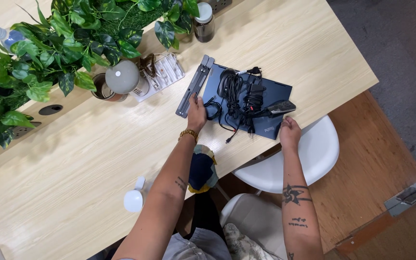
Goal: Organize office desk by arranging a laptop, mouse, laptop stand, and cleaning the surface.
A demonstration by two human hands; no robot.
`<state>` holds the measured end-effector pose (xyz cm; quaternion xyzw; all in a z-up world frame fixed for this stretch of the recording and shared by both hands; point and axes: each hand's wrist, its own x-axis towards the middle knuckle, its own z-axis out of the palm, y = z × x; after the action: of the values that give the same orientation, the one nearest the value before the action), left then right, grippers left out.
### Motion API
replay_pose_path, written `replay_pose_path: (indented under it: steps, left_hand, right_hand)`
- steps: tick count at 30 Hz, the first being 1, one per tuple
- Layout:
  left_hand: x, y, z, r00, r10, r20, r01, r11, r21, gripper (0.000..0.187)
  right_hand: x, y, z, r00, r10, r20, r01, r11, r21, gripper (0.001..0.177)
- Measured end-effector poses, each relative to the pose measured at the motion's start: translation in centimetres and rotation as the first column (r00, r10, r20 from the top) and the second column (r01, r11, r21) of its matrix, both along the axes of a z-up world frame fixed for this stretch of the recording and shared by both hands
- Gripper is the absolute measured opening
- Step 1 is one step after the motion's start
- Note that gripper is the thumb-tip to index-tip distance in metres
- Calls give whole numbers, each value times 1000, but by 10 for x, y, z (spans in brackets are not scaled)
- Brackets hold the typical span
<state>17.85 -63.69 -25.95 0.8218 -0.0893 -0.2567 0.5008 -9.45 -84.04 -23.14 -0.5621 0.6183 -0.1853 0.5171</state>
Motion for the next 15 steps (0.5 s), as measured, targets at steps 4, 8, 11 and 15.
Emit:
replay_pose_path:
  steps: [4,8,11,15]
  left_hand:
    - [5,-11,0,988,-93,120,85,994,73,59]
    - [5,-25,30,941,-232,245,156,943,294,59]
    - [6,-39,43,907,-271,322,170,936,309,61]
    - [3,-61,61,890,-340,303,261,927,271,85]
  right_hand:
    - [4,-5,-14,995,-18,94,16,1000,15,41]
    - [10,-11,-11,956,-154,249,126,984,122,38]
    - [11,-15,-17,929,-219,297,170,968,182,32]
    - [35,-4,23,948,-213,238,183,973,142,34]
